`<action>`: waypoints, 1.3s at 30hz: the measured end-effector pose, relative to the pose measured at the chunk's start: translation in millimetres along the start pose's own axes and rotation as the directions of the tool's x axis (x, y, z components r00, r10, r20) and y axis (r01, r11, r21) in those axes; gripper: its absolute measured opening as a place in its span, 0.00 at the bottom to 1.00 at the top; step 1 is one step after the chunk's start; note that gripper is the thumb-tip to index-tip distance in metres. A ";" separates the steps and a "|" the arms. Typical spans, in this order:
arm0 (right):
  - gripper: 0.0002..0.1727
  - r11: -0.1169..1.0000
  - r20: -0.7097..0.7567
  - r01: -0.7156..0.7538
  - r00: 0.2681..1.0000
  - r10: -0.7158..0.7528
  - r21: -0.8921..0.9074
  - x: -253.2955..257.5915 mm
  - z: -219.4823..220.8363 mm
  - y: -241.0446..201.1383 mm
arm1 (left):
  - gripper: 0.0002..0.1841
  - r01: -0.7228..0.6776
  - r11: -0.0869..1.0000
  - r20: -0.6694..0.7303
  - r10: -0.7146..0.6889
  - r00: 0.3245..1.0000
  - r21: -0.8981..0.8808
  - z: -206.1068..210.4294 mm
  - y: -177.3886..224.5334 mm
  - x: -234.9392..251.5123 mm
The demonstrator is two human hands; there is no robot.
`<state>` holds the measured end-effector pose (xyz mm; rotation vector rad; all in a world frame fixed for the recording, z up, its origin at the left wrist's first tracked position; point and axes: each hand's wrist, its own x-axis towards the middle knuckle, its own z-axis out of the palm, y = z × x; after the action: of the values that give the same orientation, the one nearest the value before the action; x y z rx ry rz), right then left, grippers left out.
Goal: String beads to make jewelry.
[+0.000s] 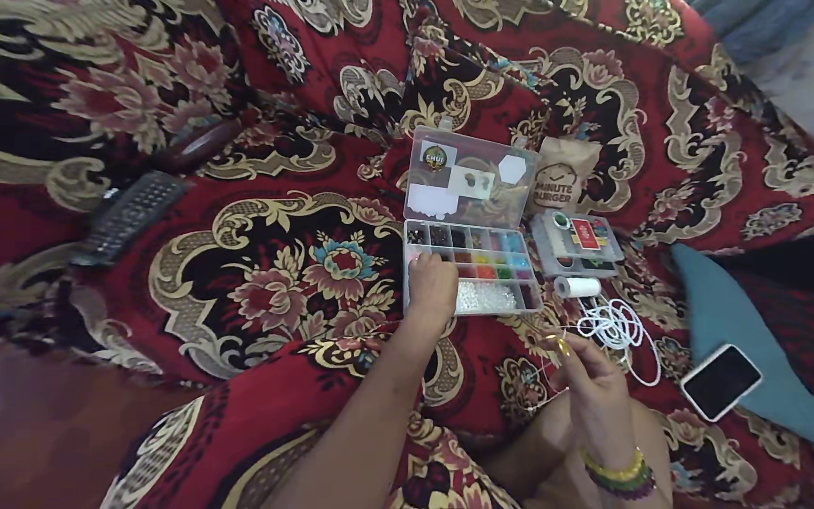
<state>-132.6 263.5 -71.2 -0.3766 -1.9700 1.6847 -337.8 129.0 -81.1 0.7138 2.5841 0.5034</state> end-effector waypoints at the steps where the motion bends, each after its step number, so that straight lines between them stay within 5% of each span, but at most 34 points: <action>1: 0.10 1.000 0.007 -0.008 1.000 0.008 0.007 -1.0 0.6 -0.4 | 0.12 0.004 1.000 -0.001 -0.004 1.000 0.018 1.1 2.4 -1.0; 15: 0.10 0.995 0.041 -0.029 0.999 0.026 0.091 -4.6 1.5 0.5 | 0.15 0.034 0.984 0.081 -0.049 0.996 0.175 3.9 11.0 -1.6; 28: 0.11 0.996 0.035 -0.075 0.997 0.073 0.048 -4.1 5.7 -2.9 | 0.14 0.117 0.993 0.131 -0.115 0.985 -0.008 -6.3 5.4 -5.9; 31: 0.11 0.995 0.031 -0.082 0.996 0.080 0.059 -3.8 5.4 -4.1 | 0.15 0.034 0.978 0.076 -0.019 0.997 -0.206 -5.1 -1.5 -4.1; 34: 0.11 0.993 0.026 -0.091 0.996 0.089 0.081 -3.7 5.3 -5.0 | 0.12 -0.140 0.731 0.048 0.230 0.972 -0.668 4.6 -5.9 -1.4; 37: 0.10 0.991 0.040 -0.091 0.995 0.087 0.101 -3.8 5.7 -5.9 | 0.05 0.009 0.309 0.144 0.418 0.897 -0.951 9.8 4.4 -10.7; 39: 0.10 0.991 0.042 -0.088 0.996 0.084 0.102 -4.0 6.3 -6.6 | 0.06 0.094 0.204 0.189 0.515 0.836 -0.974 14.3 8.6 -12.7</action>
<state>-132.0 254.9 -66.2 -0.3991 -1.9086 1.8523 -317.7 132.2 -85.8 0.5762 1.1622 1.6077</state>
